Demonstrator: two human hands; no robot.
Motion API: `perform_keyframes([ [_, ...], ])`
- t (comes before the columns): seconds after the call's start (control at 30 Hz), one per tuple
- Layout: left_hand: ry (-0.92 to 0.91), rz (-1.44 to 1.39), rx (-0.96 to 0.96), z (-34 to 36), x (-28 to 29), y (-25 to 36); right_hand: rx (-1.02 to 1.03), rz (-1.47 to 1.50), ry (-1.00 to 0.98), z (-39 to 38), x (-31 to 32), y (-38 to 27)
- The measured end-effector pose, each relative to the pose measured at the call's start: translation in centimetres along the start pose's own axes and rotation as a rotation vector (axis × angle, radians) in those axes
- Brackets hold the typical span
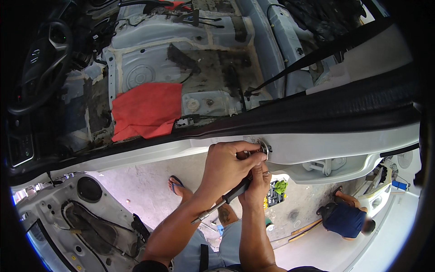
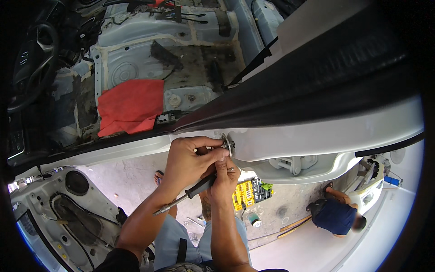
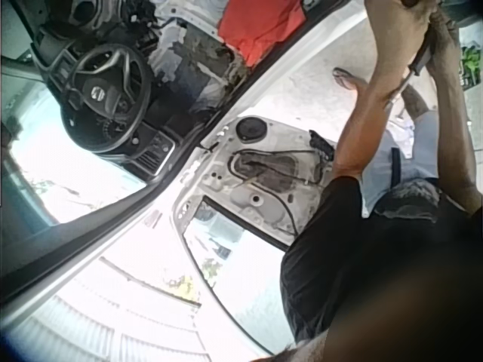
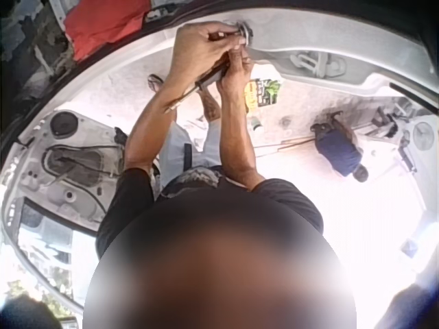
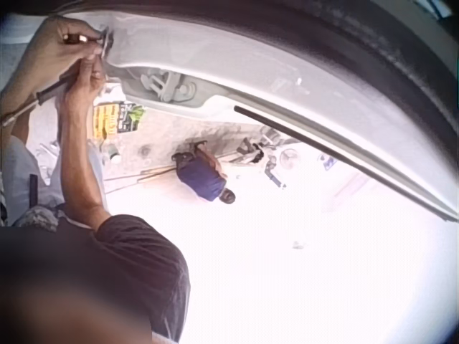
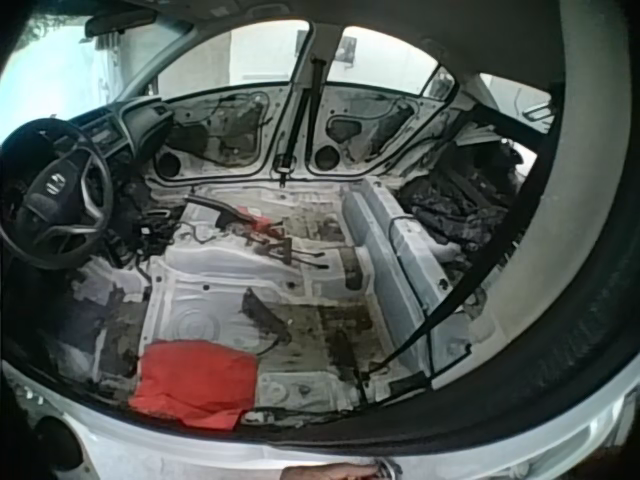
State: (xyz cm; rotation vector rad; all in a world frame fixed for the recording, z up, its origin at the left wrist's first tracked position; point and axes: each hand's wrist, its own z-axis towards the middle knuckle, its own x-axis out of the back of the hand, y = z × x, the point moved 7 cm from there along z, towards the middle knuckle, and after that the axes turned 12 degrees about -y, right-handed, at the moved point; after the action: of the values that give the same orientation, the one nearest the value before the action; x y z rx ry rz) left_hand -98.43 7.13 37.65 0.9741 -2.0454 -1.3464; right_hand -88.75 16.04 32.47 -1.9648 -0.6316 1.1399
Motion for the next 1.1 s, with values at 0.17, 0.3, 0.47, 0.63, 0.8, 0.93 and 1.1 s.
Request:
perform_keyframes([
  [0.17, 0.026, -0.216, -0.050, 0.3, -0.4, -0.7, 0.027, -0.052, -0.055, 0.0, -0.1, -0.4],
  [0.3, -0.016, -0.288, -0.033, 0.6, -0.9, -1.5, 0.002, -0.025, -0.016, -0.1, -0.1, -0.3],
  [0.47, -0.033, -0.394, -0.029, 0.9, -1.1, -1.9, 0.006, -0.034, -0.025, 0.0, -0.2, -0.2],
  [0.63, -0.061, -0.492, 0.000, 1.1, -1.3, -2.2, 0.009, -0.035, -0.013, 0.0, 0.0, -0.2],
  [0.8, -0.044, -0.499, 0.016, 1.0, -1.3, -2.3, 0.000, -0.084, 0.063, 0.1, -0.2, -0.3],
  [0.93, -0.084, -0.547, -0.002, 1.2, -1.3, -2.2, -0.034, -0.076, 0.055, 0.1, -0.5, -0.2],
  [1.1, -0.072, -0.430, 0.020, 1.1, -0.8, -1.9, -0.025, -0.067, 0.023, 0.0, 0.1, -0.1],
])
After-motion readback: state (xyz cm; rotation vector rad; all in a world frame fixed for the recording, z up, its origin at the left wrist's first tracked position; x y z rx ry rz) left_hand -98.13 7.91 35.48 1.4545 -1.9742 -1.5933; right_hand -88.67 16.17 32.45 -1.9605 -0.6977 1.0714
